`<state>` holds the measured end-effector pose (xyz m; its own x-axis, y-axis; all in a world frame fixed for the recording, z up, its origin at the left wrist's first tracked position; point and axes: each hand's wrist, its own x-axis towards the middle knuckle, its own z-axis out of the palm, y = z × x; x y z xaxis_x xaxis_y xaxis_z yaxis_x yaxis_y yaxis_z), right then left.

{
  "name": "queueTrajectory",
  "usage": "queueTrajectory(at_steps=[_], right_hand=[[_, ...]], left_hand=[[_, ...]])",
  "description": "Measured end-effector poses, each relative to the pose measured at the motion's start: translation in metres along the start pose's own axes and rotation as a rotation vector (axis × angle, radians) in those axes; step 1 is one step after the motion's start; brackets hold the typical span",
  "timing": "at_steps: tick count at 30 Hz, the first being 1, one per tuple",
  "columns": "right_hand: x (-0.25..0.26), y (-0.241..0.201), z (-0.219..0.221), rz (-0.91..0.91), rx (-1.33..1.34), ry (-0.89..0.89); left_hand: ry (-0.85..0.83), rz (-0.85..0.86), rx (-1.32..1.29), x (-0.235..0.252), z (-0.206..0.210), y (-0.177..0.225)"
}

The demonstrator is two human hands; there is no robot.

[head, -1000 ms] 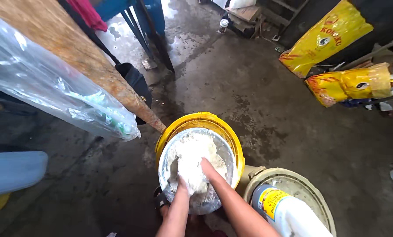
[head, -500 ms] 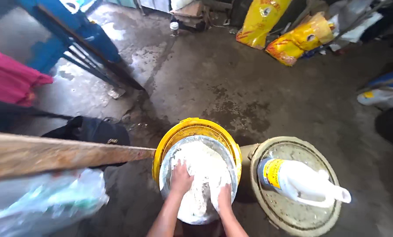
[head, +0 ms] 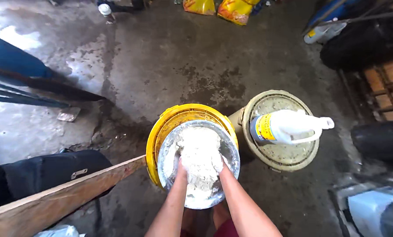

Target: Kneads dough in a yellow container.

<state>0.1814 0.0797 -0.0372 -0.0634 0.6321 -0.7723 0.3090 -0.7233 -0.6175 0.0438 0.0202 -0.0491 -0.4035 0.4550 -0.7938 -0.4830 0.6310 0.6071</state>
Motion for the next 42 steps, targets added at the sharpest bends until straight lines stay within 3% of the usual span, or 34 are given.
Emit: queueTrajectory(at_steps=[7, 11, 14, 16, 20, 22, 24, 28, 31, 33, 39, 42], right_hand=[[-0.022, -0.031, 0.016, -0.088, -0.236, -0.057], [-0.021, -0.018, 0.033, -0.125, -0.336, -0.121], [-0.02, -0.035, 0.027, -0.187, -0.718, -0.097], [-0.011, -0.035, 0.02, -0.193, -0.884, -0.001], [-0.038, -0.017, 0.001, -0.177, -0.826, 0.197], [-0.063, 0.0, -0.001, -0.089, -0.858, 0.2], [-0.067, 0.024, 0.005, -0.022, -0.858, 0.197], [-0.033, 0.064, 0.017, 0.045, -0.511, 0.256], [-0.016, 0.062, 0.015, 0.022, -0.024, 0.256], [-0.015, 0.055, 0.015, 0.069, 0.141, 0.187], [-0.027, 0.047, 0.02, 0.045, 0.169, 0.078], [-0.034, 0.034, 0.02, -0.047, 0.022, 0.021]], left_hand=[[-0.088, -0.106, -0.01, -0.032, 0.007, 0.015], [0.025, -0.158, 0.041, -0.032, 0.002, 0.018], [-0.005, -0.125, 0.124, -0.037, -0.001, 0.026], [-0.061, -0.043, 0.253, -0.04, -0.009, 0.035], [-0.171, 0.288, 0.717, -0.042, -0.035, 0.05], [-0.16, 0.275, 1.019, -0.038, -0.041, 0.045], [-0.119, 0.225, 1.13, -0.029, -0.041, 0.027], [-0.034, 0.212, 0.961, -0.018, -0.038, -0.004], [0.039, 0.228, 0.631, -0.021, -0.026, -0.008], [0.032, 0.171, 0.421, -0.022, -0.017, -0.011], [0.023, -0.05, 0.044, -0.017, -0.007, -0.034], [0.02, -0.101, -0.01, -0.025, 0.001, -0.026]])
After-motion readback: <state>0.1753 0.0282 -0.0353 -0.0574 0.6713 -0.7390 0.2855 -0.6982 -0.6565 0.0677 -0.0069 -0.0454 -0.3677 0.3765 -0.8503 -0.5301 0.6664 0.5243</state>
